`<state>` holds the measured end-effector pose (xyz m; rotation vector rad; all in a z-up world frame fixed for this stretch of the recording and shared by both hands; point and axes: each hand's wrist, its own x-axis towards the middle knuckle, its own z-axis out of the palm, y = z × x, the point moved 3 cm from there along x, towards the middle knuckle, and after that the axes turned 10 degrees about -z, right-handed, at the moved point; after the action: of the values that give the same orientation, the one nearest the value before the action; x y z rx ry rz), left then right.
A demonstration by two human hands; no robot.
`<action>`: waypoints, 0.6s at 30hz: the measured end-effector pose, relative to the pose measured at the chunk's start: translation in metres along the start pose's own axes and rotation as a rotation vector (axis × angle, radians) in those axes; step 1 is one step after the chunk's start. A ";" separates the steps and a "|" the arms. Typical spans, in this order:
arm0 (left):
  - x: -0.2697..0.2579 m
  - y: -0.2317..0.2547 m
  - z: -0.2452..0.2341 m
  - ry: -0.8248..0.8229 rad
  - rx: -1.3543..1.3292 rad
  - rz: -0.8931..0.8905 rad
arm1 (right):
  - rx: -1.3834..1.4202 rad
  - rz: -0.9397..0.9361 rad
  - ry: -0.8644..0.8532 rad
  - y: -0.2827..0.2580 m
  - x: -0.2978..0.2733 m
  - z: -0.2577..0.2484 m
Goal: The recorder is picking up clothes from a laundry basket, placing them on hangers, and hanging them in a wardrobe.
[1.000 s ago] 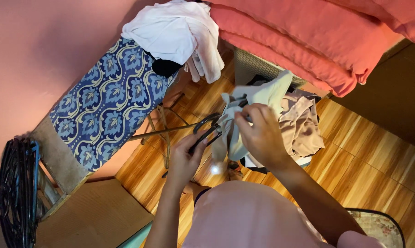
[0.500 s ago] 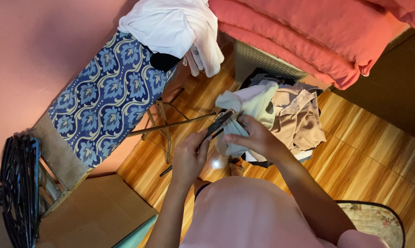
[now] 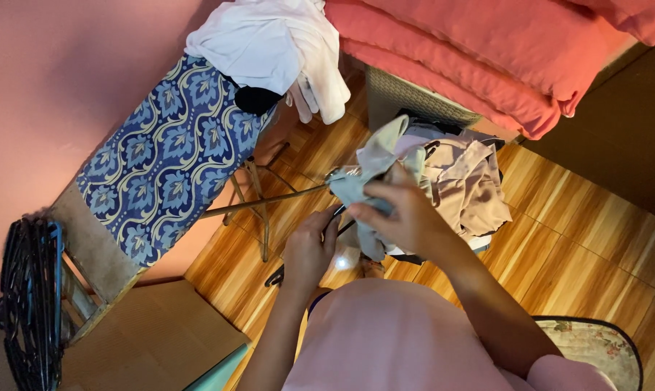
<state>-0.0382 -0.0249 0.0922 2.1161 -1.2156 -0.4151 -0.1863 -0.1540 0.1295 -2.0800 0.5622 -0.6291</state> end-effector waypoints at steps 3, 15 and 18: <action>0.001 0.005 -0.004 0.040 -0.004 0.033 | -0.124 -0.117 0.050 -0.028 0.002 -0.006; 0.003 -0.005 0.002 -0.074 0.004 0.025 | -0.396 -0.363 -0.049 -0.054 0.006 -0.022; 0.009 -0.014 -0.016 -0.127 -0.085 -0.085 | -0.292 -0.287 0.083 -0.038 0.006 -0.048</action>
<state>-0.0154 -0.0209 0.0947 2.1001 -1.1591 -0.6365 -0.2052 -0.1671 0.1868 -2.4440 0.4239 -0.8423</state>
